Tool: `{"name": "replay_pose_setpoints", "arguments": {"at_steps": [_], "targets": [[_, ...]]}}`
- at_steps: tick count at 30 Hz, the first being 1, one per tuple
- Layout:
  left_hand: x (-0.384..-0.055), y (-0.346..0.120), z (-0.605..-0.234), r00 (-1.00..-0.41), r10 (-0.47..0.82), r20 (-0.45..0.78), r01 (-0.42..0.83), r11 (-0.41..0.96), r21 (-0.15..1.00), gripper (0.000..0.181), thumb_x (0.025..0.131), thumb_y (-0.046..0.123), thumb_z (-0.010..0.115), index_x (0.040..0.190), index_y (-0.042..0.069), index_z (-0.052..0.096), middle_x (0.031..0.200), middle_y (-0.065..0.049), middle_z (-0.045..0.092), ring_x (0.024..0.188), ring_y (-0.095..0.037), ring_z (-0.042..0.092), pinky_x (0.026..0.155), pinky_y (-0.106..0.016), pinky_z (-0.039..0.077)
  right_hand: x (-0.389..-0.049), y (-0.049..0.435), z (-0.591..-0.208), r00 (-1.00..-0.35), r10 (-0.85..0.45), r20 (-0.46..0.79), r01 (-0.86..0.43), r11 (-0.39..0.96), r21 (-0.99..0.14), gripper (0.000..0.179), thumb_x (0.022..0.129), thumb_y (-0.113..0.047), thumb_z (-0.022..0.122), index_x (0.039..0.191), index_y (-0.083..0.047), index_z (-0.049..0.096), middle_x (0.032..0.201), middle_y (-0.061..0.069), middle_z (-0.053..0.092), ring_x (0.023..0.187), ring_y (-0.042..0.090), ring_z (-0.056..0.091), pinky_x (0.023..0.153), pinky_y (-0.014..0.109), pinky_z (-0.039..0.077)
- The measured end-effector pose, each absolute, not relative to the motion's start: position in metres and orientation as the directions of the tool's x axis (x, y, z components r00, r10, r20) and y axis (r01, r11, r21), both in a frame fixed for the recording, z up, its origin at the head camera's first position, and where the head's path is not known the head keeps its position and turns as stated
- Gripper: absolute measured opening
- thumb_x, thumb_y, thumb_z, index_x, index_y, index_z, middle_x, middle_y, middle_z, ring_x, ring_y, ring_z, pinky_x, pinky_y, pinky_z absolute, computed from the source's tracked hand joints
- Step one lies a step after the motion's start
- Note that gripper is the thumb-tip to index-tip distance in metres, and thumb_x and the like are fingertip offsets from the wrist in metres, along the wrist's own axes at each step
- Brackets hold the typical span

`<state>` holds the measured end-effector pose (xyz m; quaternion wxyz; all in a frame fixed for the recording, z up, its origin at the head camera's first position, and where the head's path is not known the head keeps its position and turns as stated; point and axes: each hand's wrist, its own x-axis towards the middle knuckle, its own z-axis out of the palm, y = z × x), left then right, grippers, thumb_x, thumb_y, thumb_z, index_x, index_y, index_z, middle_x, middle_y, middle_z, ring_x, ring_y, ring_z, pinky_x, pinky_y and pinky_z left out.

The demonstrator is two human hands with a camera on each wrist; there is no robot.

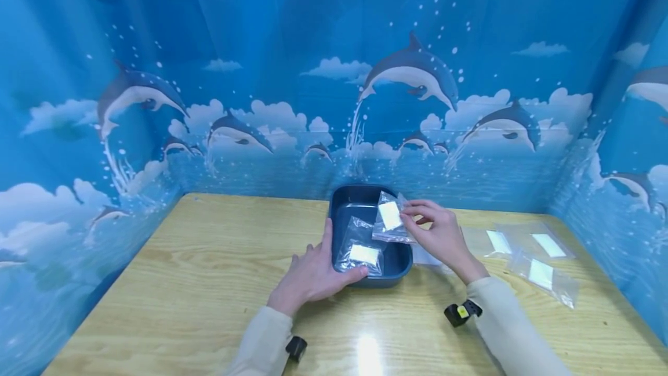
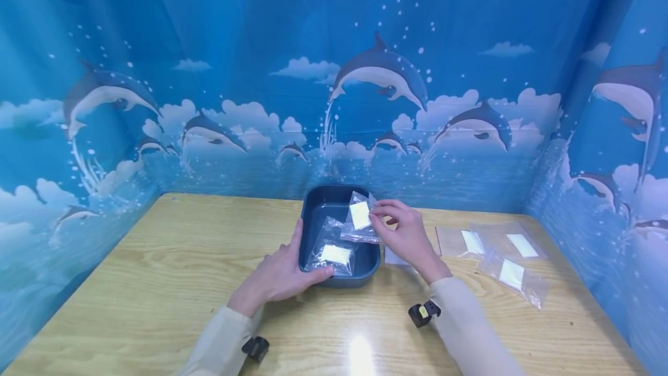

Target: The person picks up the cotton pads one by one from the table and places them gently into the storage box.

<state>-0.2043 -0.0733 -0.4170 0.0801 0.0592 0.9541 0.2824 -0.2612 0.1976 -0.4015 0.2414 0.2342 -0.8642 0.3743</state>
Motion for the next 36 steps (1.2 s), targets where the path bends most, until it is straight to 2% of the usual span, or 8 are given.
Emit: {"name": "replay_pose_setpoints", "arguments": {"at_steps": [17,22,24,26,29,31,33,36], "targets": [[-0.207,-0.072,-0.415,-0.975,0.160,-0.157,0.055,0.850,0.524,0.131,0.076,0.088,0.059,0.166,0.021,-0.007,0.162,-0.019,0.041,0.146,-0.054,0.038,0.117,-0.075,0.026,-0.276,0.172,-0.411,-0.748,-0.265,0.609,-0.628,0.581,-0.518,0.007,0.092,-0.008,0.075,0.097,-0.006,0.080,0.114,0.013,0.075,0.092,0.025,0.073,0.069,0.036,0.064],[-0.207,-0.073,-0.415,-0.973,0.165,-0.159,0.058,0.849,0.525,0.131,0.076,0.088,0.059,0.166,0.021,-0.008,0.161,-0.020,0.041,0.146,-0.054,0.038,0.117,-0.075,0.026,-0.277,0.167,-0.412,-0.757,-0.270,0.595,-0.618,0.592,-0.518,0.008,0.093,-0.010,0.074,0.098,-0.007,0.080,0.115,0.012,0.075,0.096,0.027,0.073,0.072,0.039,0.064],[-0.207,-0.073,-0.415,-0.973,0.166,-0.159,0.059,0.849,0.525,0.131,0.076,0.088,0.059,0.166,0.021,-0.008,0.161,-0.020,0.041,0.146,-0.054,0.038,0.117,-0.076,0.026,-0.278,0.165,-0.412,-0.755,-0.278,0.593,-0.621,0.593,-0.512,0.009,0.093,-0.010,0.074,0.099,-0.007,0.080,0.116,0.013,0.074,0.101,0.028,0.073,0.075,0.043,0.064],[-0.207,-0.073,-0.415,-0.973,0.168,-0.159,0.061,0.850,0.524,0.131,0.076,0.088,0.059,0.166,0.021,-0.008,0.161,-0.021,0.042,0.146,-0.054,0.038,0.117,-0.076,0.026,-0.279,0.164,-0.414,-0.751,-0.289,0.594,-0.627,0.595,-0.503,0.010,0.093,-0.012,0.074,0.101,-0.007,0.080,0.120,0.014,0.074,0.108,0.032,0.071,0.084,0.048,0.062],[-0.207,-0.073,-0.415,-0.973,0.171,-0.153,0.066,0.847,0.527,0.131,0.076,0.088,0.059,0.166,0.021,-0.008,0.159,-0.022,0.043,0.146,-0.054,0.038,0.117,-0.076,0.025,-0.279,0.164,-0.415,-0.749,-0.303,0.589,-0.630,0.600,-0.493,0.017,0.093,-0.014,0.076,0.108,-0.007,0.079,0.128,0.018,0.071,0.120,0.039,0.067,0.105,0.058,0.052],[-0.207,-0.073,-0.415,-0.973,0.173,-0.150,0.070,0.847,0.527,0.131,0.076,0.088,0.059,0.166,0.020,-0.008,0.159,-0.023,0.044,0.146,-0.055,0.038,0.117,-0.076,0.025,-0.278,0.164,-0.415,-0.755,-0.307,0.579,-0.624,0.605,-0.494,0.022,0.093,-0.017,0.076,0.112,-0.007,0.078,0.133,0.020,0.068,0.127,0.041,0.062,0.112,0.062,0.045],[-0.207,-0.073,-0.415,-0.974,0.173,-0.148,0.070,0.845,0.530,0.131,0.076,0.087,0.060,0.166,0.020,-0.008,0.159,-0.023,0.044,0.146,-0.055,0.037,0.117,-0.076,0.025,-0.277,0.166,-0.415,-0.762,-0.307,0.570,-0.617,0.610,-0.497,0.025,0.093,-0.018,0.076,0.116,-0.007,0.077,0.136,0.021,0.066,0.131,0.043,0.059,0.113,0.063,0.043],[-0.207,-0.074,-0.414,-0.974,0.171,-0.146,0.068,0.844,0.532,0.131,0.076,0.087,0.060,0.166,0.020,-0.008,0.159,-0.023,0.043,0.146,-0.055,0.037,0.117,-0.076,0.025,-0.276,0.169,-0.413,-0.773,-0.298,0.559,-0.604,0.615,-0.507,0.026,0.095,-0.019,0.074,0.117,-0.007,0.076,0.138,0.021,0.065,0.132,0.042,0.057,0.109,0.061,0.047]]}}
